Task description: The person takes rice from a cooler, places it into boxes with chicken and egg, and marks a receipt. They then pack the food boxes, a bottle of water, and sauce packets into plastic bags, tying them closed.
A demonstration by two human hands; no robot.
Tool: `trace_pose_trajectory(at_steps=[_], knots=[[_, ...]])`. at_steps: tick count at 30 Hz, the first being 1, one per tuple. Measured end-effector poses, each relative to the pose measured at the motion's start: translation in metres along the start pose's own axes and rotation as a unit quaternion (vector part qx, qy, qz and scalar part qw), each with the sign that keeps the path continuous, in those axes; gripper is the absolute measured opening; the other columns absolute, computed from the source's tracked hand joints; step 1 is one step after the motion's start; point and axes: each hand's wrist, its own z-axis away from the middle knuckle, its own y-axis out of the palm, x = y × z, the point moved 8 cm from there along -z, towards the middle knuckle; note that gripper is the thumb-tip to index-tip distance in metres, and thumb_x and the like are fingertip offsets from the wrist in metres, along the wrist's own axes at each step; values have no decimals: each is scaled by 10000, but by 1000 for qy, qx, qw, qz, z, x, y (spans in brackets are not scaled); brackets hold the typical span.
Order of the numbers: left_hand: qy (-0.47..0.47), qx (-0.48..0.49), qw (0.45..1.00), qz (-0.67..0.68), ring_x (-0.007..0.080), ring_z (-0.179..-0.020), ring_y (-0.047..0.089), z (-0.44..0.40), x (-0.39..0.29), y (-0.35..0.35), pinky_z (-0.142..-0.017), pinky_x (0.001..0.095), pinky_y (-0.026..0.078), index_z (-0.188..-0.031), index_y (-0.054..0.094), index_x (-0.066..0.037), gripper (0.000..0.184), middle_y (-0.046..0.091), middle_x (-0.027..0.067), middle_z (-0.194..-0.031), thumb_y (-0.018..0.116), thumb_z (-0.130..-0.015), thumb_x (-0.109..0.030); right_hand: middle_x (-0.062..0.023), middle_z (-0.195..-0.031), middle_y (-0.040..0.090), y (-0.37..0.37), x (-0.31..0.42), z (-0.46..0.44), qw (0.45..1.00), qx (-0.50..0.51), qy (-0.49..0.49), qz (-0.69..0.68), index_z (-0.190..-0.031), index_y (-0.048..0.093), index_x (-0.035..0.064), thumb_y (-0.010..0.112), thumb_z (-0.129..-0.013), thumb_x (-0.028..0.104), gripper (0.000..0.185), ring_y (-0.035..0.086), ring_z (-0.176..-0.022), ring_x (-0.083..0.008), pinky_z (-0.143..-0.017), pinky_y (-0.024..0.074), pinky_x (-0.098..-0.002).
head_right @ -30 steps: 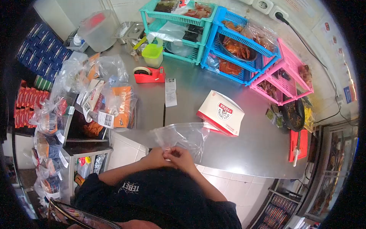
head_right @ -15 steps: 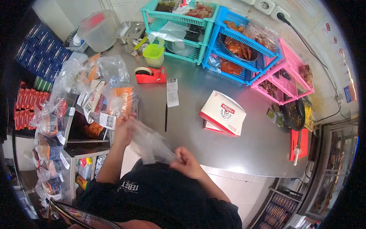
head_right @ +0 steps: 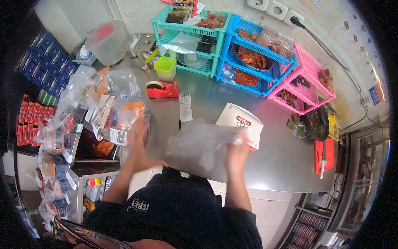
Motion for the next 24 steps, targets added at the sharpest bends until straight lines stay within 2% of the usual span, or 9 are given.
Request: trace_pose_trajectory(at_steps=[3, 6, 7, 10, 12, 17, 19, 21, 24], knots=[[150, -93, 983, -52, 269, -962, 542, -7, -37, 2, -771, 359, 469, -1179, 471, -69, 576, 441, 130, -1181, 675, -645, -6, -144, -678, 538, 94, 32, 65, 873, 315, -164, 335, -833, 521, 56, 540, -861, 156, 106, 596, -699, -257, -559, 461, -369], [63, -44, 997, -16, 305, -986, 542, -7, -11, -10, -779, 390, 468, -1083, 541, -79, 531, 476, 119, -1148, 656, -575, 24, -161, -701, 542, 64, 40, 39, 776, 222, -155, 569, -819, 526, 61, 569, -782, 49, 58, 566, -635, -313, -555, 443, -359], [-86, -23, 995, -44, 317, -993, 539, -4, 19, -19, -782, 403, 466, -1041, 562, -85, 517, 491, 111, -1132, 641, -545, 40, -161, -701, 542, 59, 48, 32, 776, 219, -162, 569, -819, 526, 61, 569, -782, 49, 58, 566, -635, -313, -555, 443, -359], [49, -140, 961, -232, 301, -948, 551, -12, 4, -49, -759, 395, 471, -991, 560, -88, 507, 490, 93, -1112, 598, -522, 99, -107, -725, 540, 52, 99, 37, 726, 102, -422, 534, -827, 520, 72, 551, -751, -34, 134, 540, -579, -233, -516, 414, -298], [8, -170, 962, -212, 297, -915, 551, -19, 17, -66, -740, 379, 469, -972, 552, -86, 497, 487, 101, -1109, 583, -521, 121, -47, -746, 504, 35, 70, 23, 945, 255, -175, 109, -898, 508, 91, 520, -729, -82, 242, 499, -596, -151, -471, 376, -286], [-95, -101, 949, 282, 233, -953, 506, 2, 86, -106, -768, 284, 410, -876, 576, -87, 410, 479, 102, -1114, 554, -556, 169, -62, -699, 510, 57, 45, 20, 909, 403, 97, 34, -1010, 469, 94, 525, -673, -95, 390, 513, -538, -186, -481, 399, -303], [12, -21, 967, 252, 224, -976, 508, -6, 48, -125, -774, 278, 407, -805, 602, -76, 353, 482, 94, -1130, 544, -561, 173, -106, -747, 547, 57, 51, -19, 821, 281, -120, 483, -988, 506, 73, 546, -627, -84, 396, 551, -553, -274, -488, 426, -336], [114, 64, 968, 216, 215, -1000, 511, -7, 29, -132, -780, 272, 405, -735, 629, -64, 309, 484, 85, -1146, 534, -566, 177, -131, -864, 563, 63, 46, -54, 827, 219, -71, 513, -976, 549, 65, 564, -581, -66, 417, 574, -726, -343, -596, 467, -384], [-57, -224, 955, -184, 275, -980, 569, -3, 76, -196, -787, 315, 450, -696, 641, 7, 231, 559, 144, -1096, 493, -625, 170, -141, -861, 575, 145, 67, -54, 771, 398, -311, 388, -917, 596, 38, 645, -614, -61, 323, 581, -858, -288, -739, 470, -365]])
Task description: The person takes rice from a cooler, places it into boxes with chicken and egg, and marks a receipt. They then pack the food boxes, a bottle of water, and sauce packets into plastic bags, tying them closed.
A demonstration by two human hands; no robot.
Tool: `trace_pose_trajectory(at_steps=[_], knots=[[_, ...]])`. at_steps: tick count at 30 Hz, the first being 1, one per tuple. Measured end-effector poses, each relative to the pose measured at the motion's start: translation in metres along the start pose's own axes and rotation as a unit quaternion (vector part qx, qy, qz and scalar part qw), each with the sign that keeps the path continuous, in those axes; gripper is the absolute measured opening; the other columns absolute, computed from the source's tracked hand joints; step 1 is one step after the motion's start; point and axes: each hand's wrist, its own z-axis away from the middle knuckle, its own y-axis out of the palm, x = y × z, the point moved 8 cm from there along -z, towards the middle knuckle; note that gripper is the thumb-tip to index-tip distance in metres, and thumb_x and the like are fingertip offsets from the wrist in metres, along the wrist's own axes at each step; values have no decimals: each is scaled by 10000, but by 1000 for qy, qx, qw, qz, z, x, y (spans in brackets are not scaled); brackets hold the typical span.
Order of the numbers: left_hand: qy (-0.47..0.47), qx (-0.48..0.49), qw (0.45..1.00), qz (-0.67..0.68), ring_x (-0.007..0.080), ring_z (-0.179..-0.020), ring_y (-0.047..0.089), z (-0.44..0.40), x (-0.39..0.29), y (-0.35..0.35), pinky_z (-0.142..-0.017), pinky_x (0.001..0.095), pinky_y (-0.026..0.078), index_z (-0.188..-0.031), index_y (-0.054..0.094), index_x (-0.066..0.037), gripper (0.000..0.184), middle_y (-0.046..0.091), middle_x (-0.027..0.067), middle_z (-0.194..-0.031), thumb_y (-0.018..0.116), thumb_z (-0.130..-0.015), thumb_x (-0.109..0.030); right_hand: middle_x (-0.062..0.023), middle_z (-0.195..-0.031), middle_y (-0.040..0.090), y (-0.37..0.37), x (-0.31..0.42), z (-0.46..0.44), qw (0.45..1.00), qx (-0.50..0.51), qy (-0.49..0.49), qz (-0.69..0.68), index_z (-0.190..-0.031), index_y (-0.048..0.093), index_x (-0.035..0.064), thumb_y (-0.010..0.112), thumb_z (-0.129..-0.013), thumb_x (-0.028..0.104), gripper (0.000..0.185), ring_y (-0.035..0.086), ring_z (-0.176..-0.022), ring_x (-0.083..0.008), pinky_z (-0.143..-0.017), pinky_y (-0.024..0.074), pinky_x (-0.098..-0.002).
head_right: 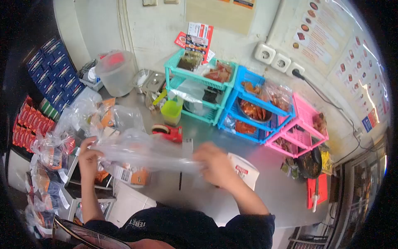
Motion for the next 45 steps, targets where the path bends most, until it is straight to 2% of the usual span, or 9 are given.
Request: trace_pose_trajectory(at_steps=[2, 6, 11, 17, 23, 29, 32, 34, 45], knots=[[-68, -84, 988, -108, 323, -983, 580, -7, 35, -27, -812, 342, 458, -808, 627, 46, 227, 591, 178, -1061, 486, -667, 155, -169, -977, 606, 39, 1, -47, 940, 198, 1, -278, -1012, 615, 29, 638, -724, 9, 289, 580, -951, -327, -804, 471, -371], [-112, -78, 979, -152, 380, -992, 564, -8, 73, -41, -827, 365, 454, -892, 583, 81, 160, 577, 213, -1091, 515, -749, 104, -229, -1013, 612, 58, -183, -174, 982, -108, 125, 87, -1125, 575, 12, 569, -834, 204, 348, 596, -935, -382, -818, 474, -399], [-140, -82, 960, -227, 405, -1120, 475, -18, 85, -45, -947, 384, 382, -982, 576, 68, 293, 484, 227, -1239, 454, -720, 118, -212, -804, 643, 98, -306, -218, 973, -87, 213, 29, -924, 655, -16, 646, -747, 190, 271, 644, -731, -322, -680, 504, -365], [-63, -27, 980, -186, 385, -1147, 466, -59, 54, -24, -973, 391, 361, -1039, 582, 51, 357, 487, 214, -1233, 453, -706, 70, -147, -716, 642, 79, -320, -171, 918, -302, 217, -140, -875, 647, 41, 620, -766, 112, 133, 643, -676, -259, -648, 495, -369], [-102, -2, 983, -153, 400, -1096, 500, -69, 43, 7, -930, 403, 400, -1070, 587, 36, 365, 487, 223, -1221, 539, -709, 17, -200, -917, 648, 74, -303, -195, 963, -124, 225, -80, -1028, 649, 62, 625, -817, 300, 318, 635, -852, -332, -780, 491, -363], [-101, -10, 972, -212, 394, -1119, 472, -55, 45, -3, -949, 389, 369, -1070, 585, 23, 339, 481, 216, -1217, 545, -733, 22, -156, -885, 667, 110, -308, -233, 984, 59, 170, 4, -994, 676, 54, 667, -696, 100, 302, 641, -718, -225, -663, 498, -325], [-116, -4, 974, -194, 402, -1132, 463, -49, 49, -8, -955, 391, 364, -1058, 586, 28, 329, 476, 223, -1229, 541, -732, 29, -127, -847, 657, 114, -324, -224, 948, 4, 242, -204, -974, 676, 41, 680, -664, 71, 311, 623, -678, -210, -645, 494, -325], [-126, 7, 971, -205, 418, -1129, 468, -46, 52, -7, -941, 412, 381, -1030, 588, 60, 333, 469, 249, -1245, 548, -700, 31, -90, -771, 635, 95, -318, -224, 984, -122, 131, -10, -942, 676, 18, 681, -685, 66, 262, 596, -633, -190, -615, 486, -316], [-91, 44, 985, -141, 365, -910, 594, -71, 12, 11, -735, 390, 479, -955, 609, 34, 251, 520, 187, -1159, 570, -707, 46, -126, -813, 625, 49, -258, -174, 955, -261, 144, 5, -759, 609, 22, 684, -704, 53, 98, 613, -796, -273, -707, 484, -340]])
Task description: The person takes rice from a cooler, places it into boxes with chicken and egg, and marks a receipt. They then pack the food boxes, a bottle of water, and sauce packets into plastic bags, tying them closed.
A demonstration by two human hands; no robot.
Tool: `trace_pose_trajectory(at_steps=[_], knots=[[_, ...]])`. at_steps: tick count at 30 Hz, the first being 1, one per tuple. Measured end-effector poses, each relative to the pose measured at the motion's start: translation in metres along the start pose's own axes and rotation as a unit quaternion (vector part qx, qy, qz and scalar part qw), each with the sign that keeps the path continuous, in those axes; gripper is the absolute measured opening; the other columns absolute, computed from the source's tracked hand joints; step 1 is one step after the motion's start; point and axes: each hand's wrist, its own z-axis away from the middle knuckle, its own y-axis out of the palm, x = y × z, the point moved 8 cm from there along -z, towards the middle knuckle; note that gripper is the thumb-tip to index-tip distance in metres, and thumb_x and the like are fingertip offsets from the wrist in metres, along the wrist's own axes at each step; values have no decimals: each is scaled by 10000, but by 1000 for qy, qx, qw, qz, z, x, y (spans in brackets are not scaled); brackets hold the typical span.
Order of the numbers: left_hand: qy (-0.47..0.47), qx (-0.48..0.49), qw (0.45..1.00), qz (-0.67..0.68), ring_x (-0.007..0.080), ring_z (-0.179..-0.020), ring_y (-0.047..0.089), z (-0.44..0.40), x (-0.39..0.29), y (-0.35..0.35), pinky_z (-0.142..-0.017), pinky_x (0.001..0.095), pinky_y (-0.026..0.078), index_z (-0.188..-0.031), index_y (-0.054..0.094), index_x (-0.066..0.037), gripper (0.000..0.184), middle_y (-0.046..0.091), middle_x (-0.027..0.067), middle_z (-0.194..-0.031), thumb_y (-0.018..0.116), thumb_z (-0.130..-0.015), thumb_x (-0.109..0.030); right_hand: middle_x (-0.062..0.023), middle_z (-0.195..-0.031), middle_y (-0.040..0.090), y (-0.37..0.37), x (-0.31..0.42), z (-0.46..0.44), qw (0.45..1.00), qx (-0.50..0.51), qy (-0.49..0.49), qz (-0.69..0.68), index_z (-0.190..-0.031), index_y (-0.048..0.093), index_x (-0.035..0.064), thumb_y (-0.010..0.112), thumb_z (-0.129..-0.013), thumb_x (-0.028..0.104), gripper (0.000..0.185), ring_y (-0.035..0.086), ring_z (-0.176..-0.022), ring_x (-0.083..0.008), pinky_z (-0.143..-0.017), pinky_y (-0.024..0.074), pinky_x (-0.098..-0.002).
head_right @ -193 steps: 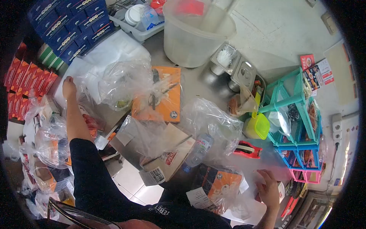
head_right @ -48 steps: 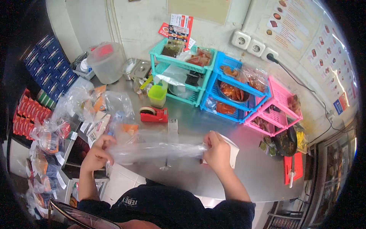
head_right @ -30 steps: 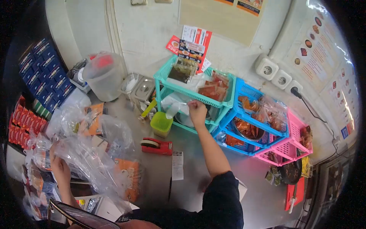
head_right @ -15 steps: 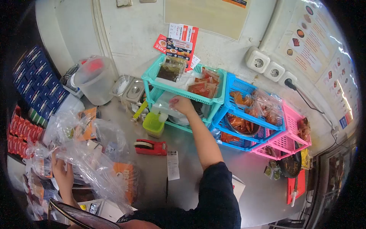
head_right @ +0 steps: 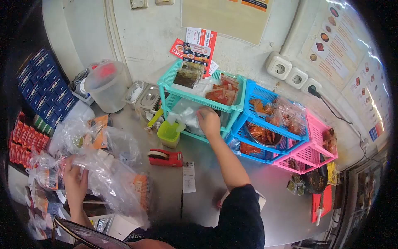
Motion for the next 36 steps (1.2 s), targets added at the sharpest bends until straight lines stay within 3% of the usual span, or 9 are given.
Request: trace_pose_trajectory(at_steps=[3, 5, 9, 12, 16, 24, 28, 32, 36], knots=[[67, 43, 996, -42, 333, -850, 612, -11, -44, 6, -635, 369, 489, -838, 612, 22, 156, 517, 154, -1221, 587, -685, 37, -129, -845, 606, -69, 70, 26, 977, -80, -175, 94, -798, 597, 47, 657, -734, 52, 88, 607, -803, -306, -701, 483, -342], [140, 114, 980, -88, 354, -820, 626, -16, -87, 18, -661, 401, 521, -927, 587, -18, 278, 523, 144, -1185, 616, -656, 34, -31, -772, 590, -125, 70, 43, 991, -97, 46, -80, -911, 571, 78, 613, -775, 5, 160, 534, -574, -144, -521, 418, -257], [224, 239, 940, -91, 366, -831, 608, -20, -178, 50, -695, 435, 506, -1163, 501, -62, 486, 456, 190, -1231, 577, -688, 7, -21, -832, 602, -191, 168, 134, 747, -114, 66, -651, -1079, 516, 71, 575, -856, 67, 231, 549, -616, -121, -552, 464, -269], [415, 82, 903, 80, 385, -910, 583, -2, -223, 41, -754, 443, 487, -1276, 446, -100, 628, 438, 219, -1222, 592, -675, 11, -163, -955, 632, -153, 231, 221, 920, -53, -263, -287, -1021, 604, 31, 561, -815, 98, 220, 632, -842, -268, -740, 517, -386], [334, 406, 851, 2, 375, -1000, 563, 38, -204, 71, -801, 420, 479, -1399, 303, -215, 812, 349, 200, -1347, 573, -676, 39, -197, -954, 630, -91, 107, 258, 948, 215, 33, 231, -972, 623, 2, 560, -741, 62, 247, 628, -818, -323, -728, 511, -380], [182, 672, 716, 59, 435, -1217, 396, 225, -170, 188, -974, 432, 399, -1443, 14, -308, 1113, 240, 323, -1382, 721, -619, -61, -165, -996, 632, -129, 72, 382, 814, 555, 162, 51, -979, 632, 42, 572, -771, 109, 227, 630, -831, -300, -725, 495, -399], [180, 554, 807, 96, 464, -1124, 472, 252, -157, 215, -914, 454, 446, -1441, -40, -284, 1239, 203, 284, -1414, 829, -565, -165, -169, -1073, 601, -139, 80, 410, 861, 428, 13, 276, -1036, 620, 82, 652, -728, 150, 317, 623, -859, -318, -785, 476, -411], [121, 577, 805, 65, 446, -1132, 471, 257, -147, 213, -925, 446, 442, -1438, -40, -303, 1261, 229, 254, -1413, 836, -543, -157, -218, -1326, 405, -199, 89, 300, 964, 264, 29, 24, -1304, 431, 178, 769, -642, 338, 760, 506, -1097, -388, -916, 403, -507], [124, 531, 833, 96, 410, -1114, 498, 259, -136, 206, -913, 434, 454, -1424, 168, -296, 1059, 268, 202, -1407, 799, -592, -123, -225, -1431, 198, -202, -10, 279, 881, 355, 77, 303, -1439, 136, 277, 849, -415, 439, 1259, 226, -1301, -434, -995, 245, -613]])
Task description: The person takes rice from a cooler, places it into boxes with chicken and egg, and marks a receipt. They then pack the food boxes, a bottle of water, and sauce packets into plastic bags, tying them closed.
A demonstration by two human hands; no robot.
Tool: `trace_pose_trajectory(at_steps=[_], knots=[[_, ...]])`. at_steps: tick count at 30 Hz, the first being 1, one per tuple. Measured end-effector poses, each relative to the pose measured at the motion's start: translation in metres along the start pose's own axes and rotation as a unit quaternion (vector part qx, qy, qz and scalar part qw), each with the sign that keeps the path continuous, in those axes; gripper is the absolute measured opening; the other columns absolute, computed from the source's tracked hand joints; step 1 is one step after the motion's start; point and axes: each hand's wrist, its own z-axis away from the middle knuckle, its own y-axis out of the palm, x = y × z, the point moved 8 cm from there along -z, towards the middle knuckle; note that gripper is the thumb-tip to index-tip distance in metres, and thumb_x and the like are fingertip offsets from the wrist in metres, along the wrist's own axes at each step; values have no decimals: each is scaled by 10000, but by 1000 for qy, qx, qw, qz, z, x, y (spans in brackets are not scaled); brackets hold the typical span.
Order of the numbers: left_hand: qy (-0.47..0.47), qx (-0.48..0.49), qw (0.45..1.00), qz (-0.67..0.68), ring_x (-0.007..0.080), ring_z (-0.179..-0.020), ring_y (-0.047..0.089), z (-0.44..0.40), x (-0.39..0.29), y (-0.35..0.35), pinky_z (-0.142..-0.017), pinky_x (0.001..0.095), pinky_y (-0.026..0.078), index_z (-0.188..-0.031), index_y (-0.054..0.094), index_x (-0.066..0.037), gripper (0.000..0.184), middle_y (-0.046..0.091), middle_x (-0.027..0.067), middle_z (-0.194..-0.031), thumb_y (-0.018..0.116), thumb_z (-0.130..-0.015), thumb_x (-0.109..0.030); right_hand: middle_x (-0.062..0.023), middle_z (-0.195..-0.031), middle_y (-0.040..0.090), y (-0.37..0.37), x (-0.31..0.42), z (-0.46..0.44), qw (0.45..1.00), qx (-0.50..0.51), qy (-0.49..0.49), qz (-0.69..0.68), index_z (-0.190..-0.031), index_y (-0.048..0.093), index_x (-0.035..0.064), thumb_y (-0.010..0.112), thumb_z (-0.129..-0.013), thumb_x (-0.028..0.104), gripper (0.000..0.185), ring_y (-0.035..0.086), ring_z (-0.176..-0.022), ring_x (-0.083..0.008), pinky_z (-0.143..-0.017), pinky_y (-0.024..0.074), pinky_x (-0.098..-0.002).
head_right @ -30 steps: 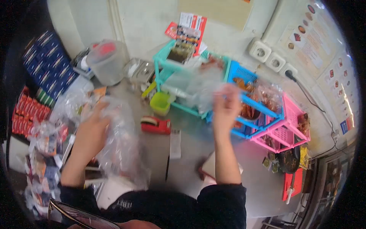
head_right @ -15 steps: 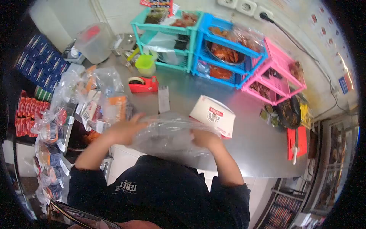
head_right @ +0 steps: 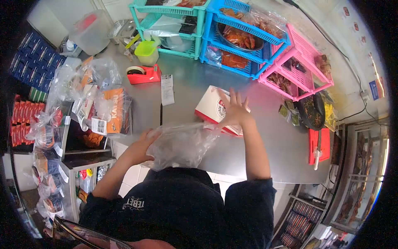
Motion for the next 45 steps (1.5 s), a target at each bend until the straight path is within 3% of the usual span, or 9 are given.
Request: trace_pose_trajectory(at_steps=[4, 12, 17, 20, 23, 32, 38, 41, 45], knots=[[-40, -9, 998, 47, 389, -1120, 499, 12, 11, -6, -901, 427, 460, -1368, 349, -207, 852, 299, 194, -1389, 766, -632, -102, -209, -1447, 168, 24, 2, 9, 981, 188, 36, -7, -1451, 68, 311, 859, -327, 445, 1381, 187, -1321, -430, -1001, 238, -609], [-59, -60, 996, 19, 417, -1143, 464, 37, 39, -26, -916, 440, 441, -1432, 132, -123, 1026, 291, 252, -1377, 775, -633, -167, -183, -1330, 395, 16, -38, 36, 979, 89, 59, -175, -1461, 93, 231, 812, -429, 282, 1259, 393, -1225, -367, -1000, 343, -439], [-8, -64, 996, 55, 444, -1192, 407, 24, 34, -20, -974, 438, 395, -1438, 87, -116, 1090, 275, 277, -1384, 789, -609, -197, -111, -1284, 448, -51, 34, 69, 696, -30, -32, -717, -1418, 177, 45, 819, -448, 60, 1163, 478, -1168, -236, -969, 409, -392], [10, -38, 995, 90, 453, -1244, 340, 17, 33, -12, -1023, 437, 339, -1442, 59, -113, 1111, 264, 290, -1391, 787, -606, -194, -135, -1335, 403, 7, 132, 61, 777, 24, -87, -623, -1399, 208, 44, 857, -472, 186, 1141, 491, -1152, -289, -959, 411, -452], [112, -12, 993, 27, 441, -1305, 246, 16, 44, -1, -1061, 434, 282, -1442, 3, -100, 1150, 189, 299, -1422, 785, -607, -215, -200, -1393, 265, 10, 188, 53, 852, -219, -171, -443, -1384, 327, 274, 815, -561, 265, 957, 367, -1230, -420, -976, 373, -502], [84, -193, 968, 137, 408, -1338, 197, 42, 6, -72, -1084, 404, 233, -1404, 29, 15, 898, 155, 242, -1456, 586, -700, 47, -161, -1274, 410, 111, 226, 51, 945, 32, -325, 31, -1336, 329, 488, 751, -631, 347, 834, 383, -1216, -356, -990, 279, -585], [7, -60, 997, 57, 364, -1244, 399, 74, -27, -118, -966, 395, 401, -1441, 113, -124, 872, 165, 211, -1475, 504, -706, 136, -145, -1325, 411, 76, 206, 50, 961, 35, -273, 29, -1355, 359, 349, 737, -695, 285, 763, 413, -1212, -326, -939, 330, -577], [73, -180, 977, 91, 359, -1188, 459, 81, -23, -133, -912, 381, 434, -1265, 479, -134, 600, 281, 195, -1430, 529, -722, 117, -182, -1355, 366, -4, 151, 60, 819, 109, -384, -413, -1303, 414, 188, 750, -692, 229, 698, 395, -1238, -300, -966, 371, -456], [85, -189, 962, 176, 307, -1116, 524, 79, -39, -132, -854, 334, 464, -1035, 649, -91, 411, 366, 166, -1378, 553, -706, 137, -210, -1358, 337, -25, 39, 26, 945, -75, -120, -295, -1330, 395, 189, 831, -551, 326, 903, 370, -1245, -335, -997, 333, -497]])
